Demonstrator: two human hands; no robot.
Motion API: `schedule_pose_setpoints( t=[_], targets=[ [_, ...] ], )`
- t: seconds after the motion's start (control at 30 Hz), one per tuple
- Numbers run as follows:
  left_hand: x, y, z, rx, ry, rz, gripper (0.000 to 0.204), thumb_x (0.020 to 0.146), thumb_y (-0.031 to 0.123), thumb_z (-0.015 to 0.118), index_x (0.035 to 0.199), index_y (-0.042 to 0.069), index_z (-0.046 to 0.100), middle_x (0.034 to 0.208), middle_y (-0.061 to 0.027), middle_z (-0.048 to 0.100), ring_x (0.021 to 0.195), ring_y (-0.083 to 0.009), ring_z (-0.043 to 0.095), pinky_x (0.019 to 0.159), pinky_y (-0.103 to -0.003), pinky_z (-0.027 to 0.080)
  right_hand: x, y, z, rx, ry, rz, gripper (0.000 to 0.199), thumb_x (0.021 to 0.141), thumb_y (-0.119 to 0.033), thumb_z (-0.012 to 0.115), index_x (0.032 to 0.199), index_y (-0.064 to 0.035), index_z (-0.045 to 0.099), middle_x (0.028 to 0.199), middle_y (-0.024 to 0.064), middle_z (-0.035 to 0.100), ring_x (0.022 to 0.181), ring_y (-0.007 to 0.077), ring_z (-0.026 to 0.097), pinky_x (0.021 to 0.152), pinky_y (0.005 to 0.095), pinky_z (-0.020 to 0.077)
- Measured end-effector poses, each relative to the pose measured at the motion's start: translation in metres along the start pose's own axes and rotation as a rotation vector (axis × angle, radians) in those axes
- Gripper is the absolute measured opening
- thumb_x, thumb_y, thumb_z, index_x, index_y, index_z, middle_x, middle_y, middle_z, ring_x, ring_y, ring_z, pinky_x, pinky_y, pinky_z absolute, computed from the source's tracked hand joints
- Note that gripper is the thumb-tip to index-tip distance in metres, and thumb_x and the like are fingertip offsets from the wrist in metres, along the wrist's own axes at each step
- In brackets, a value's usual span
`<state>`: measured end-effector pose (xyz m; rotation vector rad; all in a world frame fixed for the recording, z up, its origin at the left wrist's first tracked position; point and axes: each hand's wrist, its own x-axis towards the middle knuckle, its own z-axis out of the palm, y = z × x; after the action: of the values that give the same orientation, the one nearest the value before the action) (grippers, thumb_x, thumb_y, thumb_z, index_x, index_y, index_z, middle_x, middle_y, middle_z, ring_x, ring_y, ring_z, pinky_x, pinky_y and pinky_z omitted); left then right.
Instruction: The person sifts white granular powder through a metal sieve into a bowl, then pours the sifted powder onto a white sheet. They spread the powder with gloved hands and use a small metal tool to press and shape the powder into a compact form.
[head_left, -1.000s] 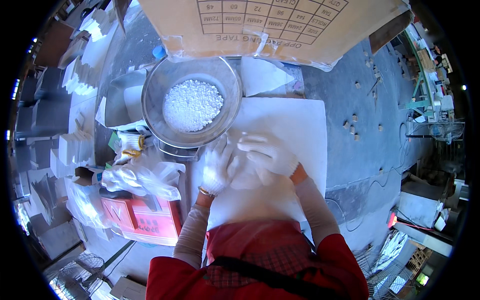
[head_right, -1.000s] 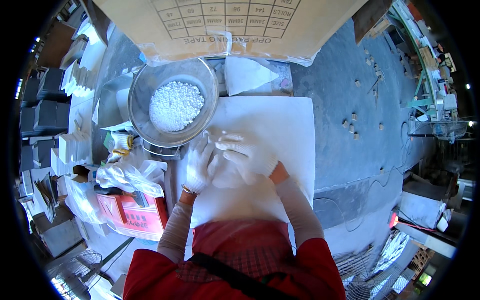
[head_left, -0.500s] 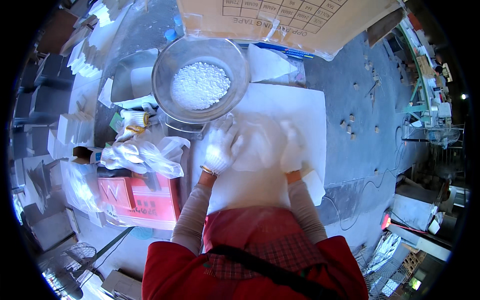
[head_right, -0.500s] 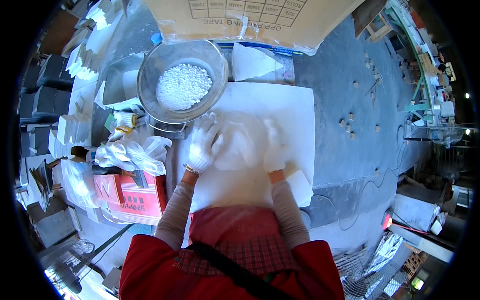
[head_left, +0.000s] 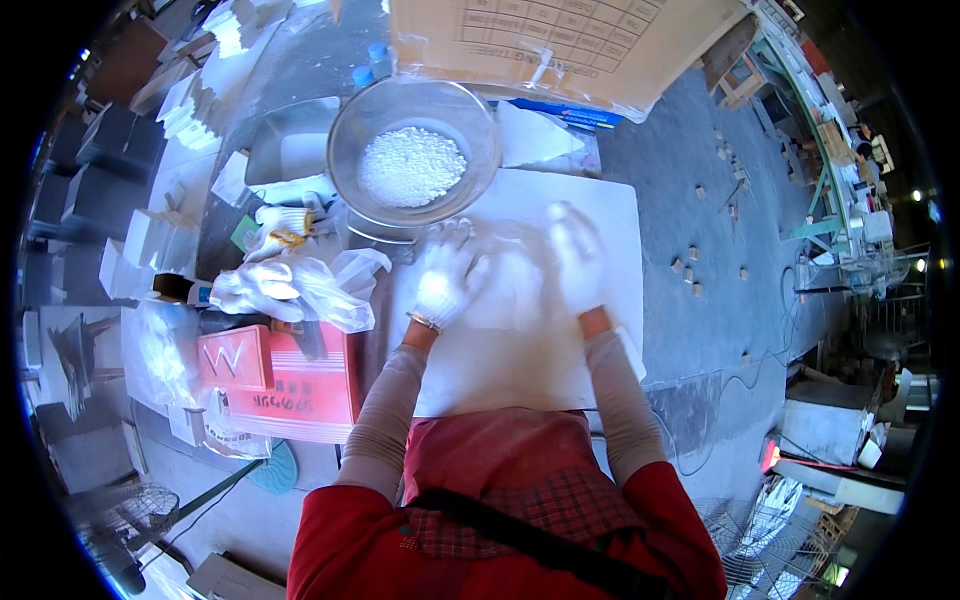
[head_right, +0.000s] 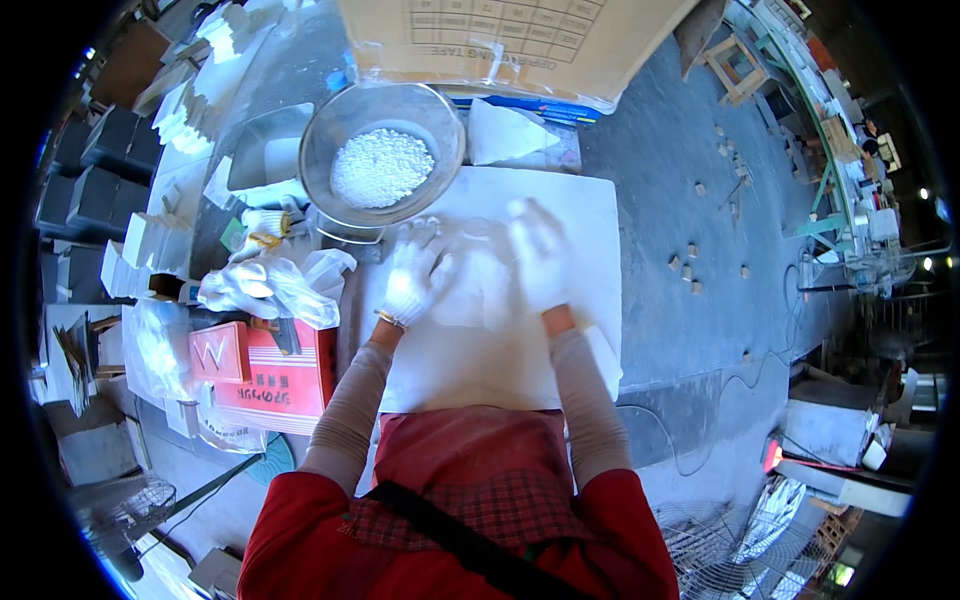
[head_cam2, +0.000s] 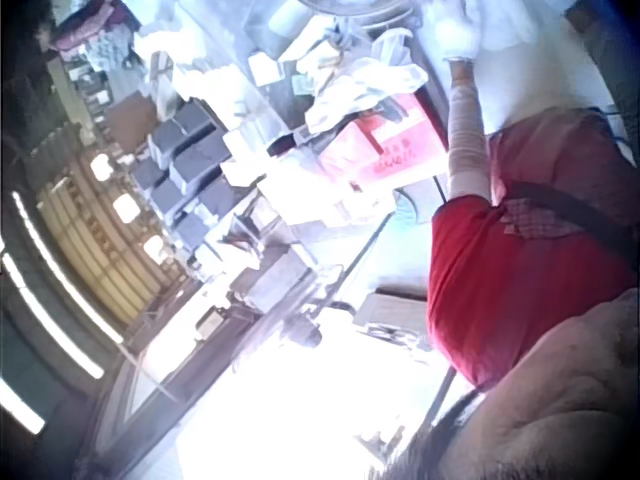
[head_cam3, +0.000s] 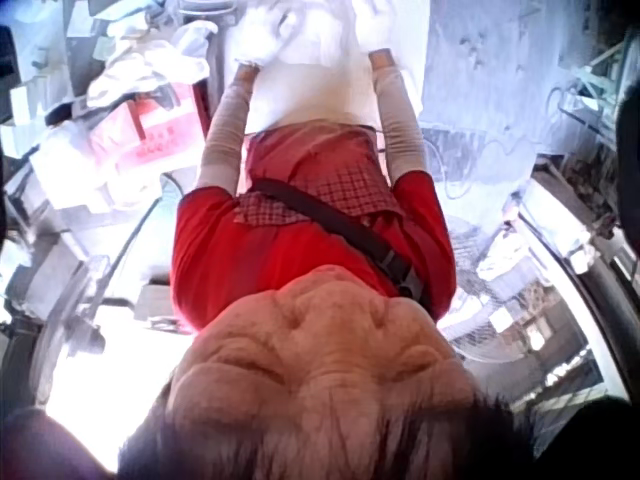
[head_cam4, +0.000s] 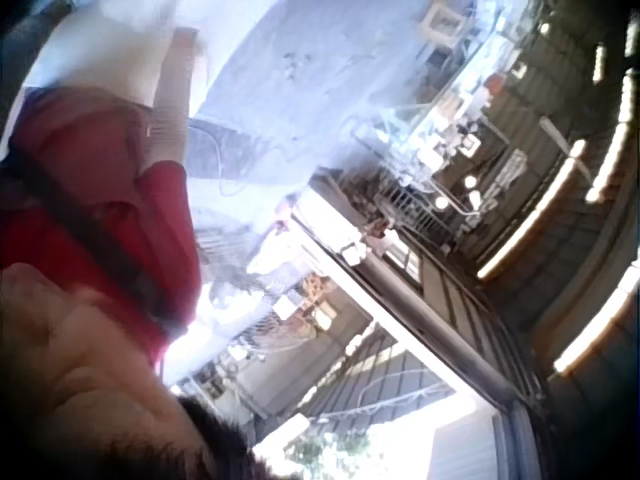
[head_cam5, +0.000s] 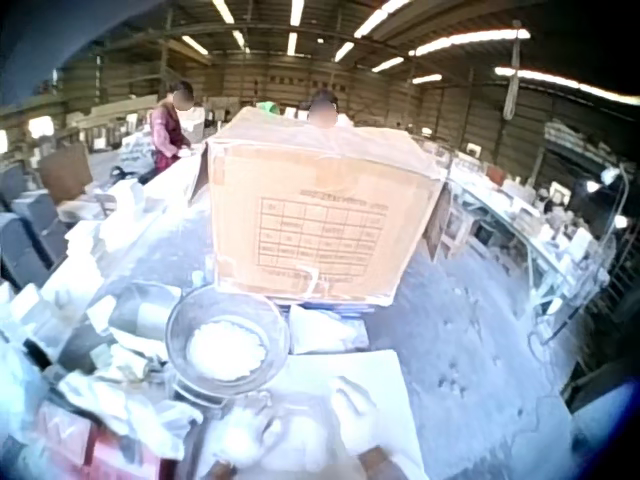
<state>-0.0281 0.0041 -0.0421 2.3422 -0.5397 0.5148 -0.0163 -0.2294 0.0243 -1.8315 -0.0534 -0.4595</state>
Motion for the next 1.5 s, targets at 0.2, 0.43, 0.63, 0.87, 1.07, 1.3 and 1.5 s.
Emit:
schedule_pose_setpoints(
  t=[0.2, 0.43, 0.63, 0.87, 1.07, 1.3, 1.5],
  targets=[
    [-0.003, 0.008, 0.001, -0.001, -0.069, -0.111, 0.037, 0.101, 0.03, 0.067, 0.13, 0.007, 0.07, 0.148, -0.0234, 0.059, 0.144, -0.048, 0.047, 0.126, -0.058, 0.031, 0.026, 0.086, -0.011, 0.361, 0.196, 0.352, 0.045, 0.111, -0.03, 0.061, 0.143, 0.0009, 0.066, 0.147, 0.0107, 0.066, 0.137, 0.023, 0.059, 0.119, 0.0386, 0.0431],
    [0.014, 0.003, -0.005, 0.018, -0.051, -0.033, 0.04, 0.102, 0.035, 0.065, 0.129, 0.005, 0.07, 0.149, -0.0225, 0.059, 0.142, -0.0466, 0.05, 0.125, -0.059, 0.033, 0.001, 0.023, 0.031, -0.402, -0.582, -0.126, 0.043, 0.103, -0.022, 0.068, 0.141, -0.0018, 0.068, 0.143, 0.0187, 0.067, 0.136, 0.0313, 0.061, 0.117, 0.0412, 0.0452],
    [-0.008, 0.001, -0.003, -0.018, 0.008, -0.094, 0.048, 0.103, 0.04, 0.063, 0.133, 0.004, 0.067, 0.149, -0.0236, 0.058, 0.144, -0.0467, 0.048, 0.124, -0.06, 0.033, 0.007, -0.048, 0.013, -0.574, -0.559, -0.39, 0.04, 0.095, -0.027, 0.074, 0.127, -0.0026, 0.074, 0.13, 0.0211, 0.07, 0.122, 0.0418, 0.066, 0.105, 0.0515, 0.0518],
    [-0.005, 0.036, -0.025, -0.153, 0.024, -0.175, 0.044, 0.102, 0.035, 0.065, 0.134, 0.005, 0.065, 0.146, -0.0242, 0.06, 0.141, -0.0479, 0.05, 0.122, -0.063, 0.033, 0.021, -0.046, 0.023, -0.69, -0.266, -0.412, 0.048, 0.098, -0.031, 0.075, 0.135, -0.0017, 0.068, 0.131, 0.0203, 0.071, 0.126, 0.0353, 0.065, 0.107, 0.046, 0.0522],
    [-0.014, 0.041, -0.057, -0.368, 0.018, -0.289, 0.04, 0.103, 0.028, 0.069, 0.134, 0.003, 0.066, 0.144, -0.0233, 0.062, 0.139, -0.0434, 0.055, 0.119, -0.051, 0.041, 0.064, -0.038, 0.086, -0.006, -0.304, 0.652, 0.059, 0.098, -0.051, 0.075, 0.137, -0.0061, 0.07, 0.124, 0.0107, 0.074, 0.111, 0.0253, 0.073, 0.088, 0.0394, 0.0598],
    [-0.037, 0.037, -0.084, -0.524, 0.073, -0.464, 0.04, 0.108, 0.027, 0.064, 0.137, 0.0, 0.068, 0.148, -0.0207, 0.063, 0.138, -0.037, 0.059, 0.118, -0.043, 0.044, 0.075, -0.019, 0.133, 0.306, -0.31, 0.952, 0.05, 0.096, -0.04, 0.079, 0.136, -0.0122, 0.066, 0.118, 0.0071, 0.075, 0.096, 0.0235, 0.075, 0.067, 0.0445, 0.063],
    [-0.042, 0.03, -0.091, -0.578, 0.077, -0.562, 0.043, 0.109, 0.032, 0.063, 0.138, 0.001, 0.068, 0.141, -0.0218, 0.067, 0.134, -0.0366, 0.061, 0.114, -0.042, 0.047, 0.067, 0.033, 0.139, 0.513, -0.19, 0.856, 0.035, 0.094, -0.018, 0.08, 0.127, -0.0083, 0.07, 0.11, 0.0062, 0.075, 0.088, 0.0208, 0.075, 0.065, 0.0428, 0.0627]
  ],
)
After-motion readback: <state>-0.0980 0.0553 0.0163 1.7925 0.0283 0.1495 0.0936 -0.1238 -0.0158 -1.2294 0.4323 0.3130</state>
